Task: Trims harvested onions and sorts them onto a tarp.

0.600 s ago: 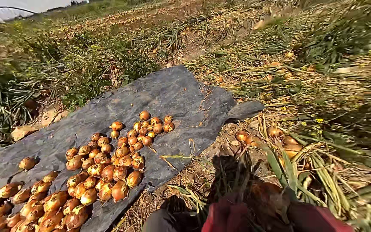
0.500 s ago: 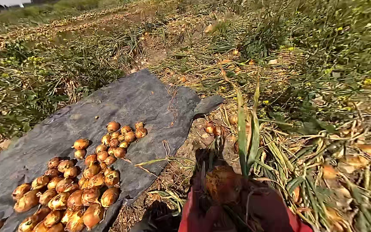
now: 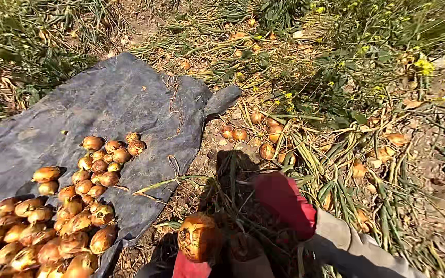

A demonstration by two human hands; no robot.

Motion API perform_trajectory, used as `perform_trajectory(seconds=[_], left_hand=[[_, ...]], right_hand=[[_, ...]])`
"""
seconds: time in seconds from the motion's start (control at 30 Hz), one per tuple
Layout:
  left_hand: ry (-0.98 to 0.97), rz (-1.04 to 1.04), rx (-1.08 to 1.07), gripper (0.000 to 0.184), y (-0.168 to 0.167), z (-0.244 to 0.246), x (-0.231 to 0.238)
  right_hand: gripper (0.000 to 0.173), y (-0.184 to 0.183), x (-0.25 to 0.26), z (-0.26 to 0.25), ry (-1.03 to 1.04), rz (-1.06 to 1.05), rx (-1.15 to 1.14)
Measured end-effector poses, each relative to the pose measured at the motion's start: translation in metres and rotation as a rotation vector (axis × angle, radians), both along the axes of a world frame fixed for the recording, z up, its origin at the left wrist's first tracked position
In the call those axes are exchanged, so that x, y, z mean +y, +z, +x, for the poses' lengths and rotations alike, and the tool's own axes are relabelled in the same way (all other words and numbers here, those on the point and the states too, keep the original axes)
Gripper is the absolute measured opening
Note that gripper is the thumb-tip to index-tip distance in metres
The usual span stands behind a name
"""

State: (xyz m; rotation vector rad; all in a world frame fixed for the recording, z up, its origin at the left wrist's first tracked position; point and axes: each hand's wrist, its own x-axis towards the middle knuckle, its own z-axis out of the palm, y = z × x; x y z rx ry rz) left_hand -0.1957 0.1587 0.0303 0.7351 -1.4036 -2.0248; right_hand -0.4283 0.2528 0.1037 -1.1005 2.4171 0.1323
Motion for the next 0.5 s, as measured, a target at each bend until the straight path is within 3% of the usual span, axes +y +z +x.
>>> perform_trajectory(seconds=[0.07,0.13,0.27,0.37,0.5], left_hand=[[0.079,-0.016,0.097,0.042,0.004,0.016,-0.027],[0.269,0.125,0.193,0.059,0.015,0.018,-0.053],[0.547,0.563,0.199,0.047,0.017,-0.001,-0.071],[0.471,0.698,0.104,0.05,0.009,-0.019,-0.05],[0.251,0.443,-0.25,0.048,0.004,-0.035,-0.034]], right_hand=[[0.016,-0.03,-0.012,-0.054,-0.022,0.013,0.168],[0.021,-0.054,-0.037,-0.099,-0.031,0.053,0.252],[0.041,-0.102,-0.109,-0.144,-0.234,0.04,0.149],[0.067,-0.159,-0.14,-0.162,-0.406,0.008,-0.007],[0.055,-0.186,-0.138,-0.162,-0.593,-0.185,-0.149]])
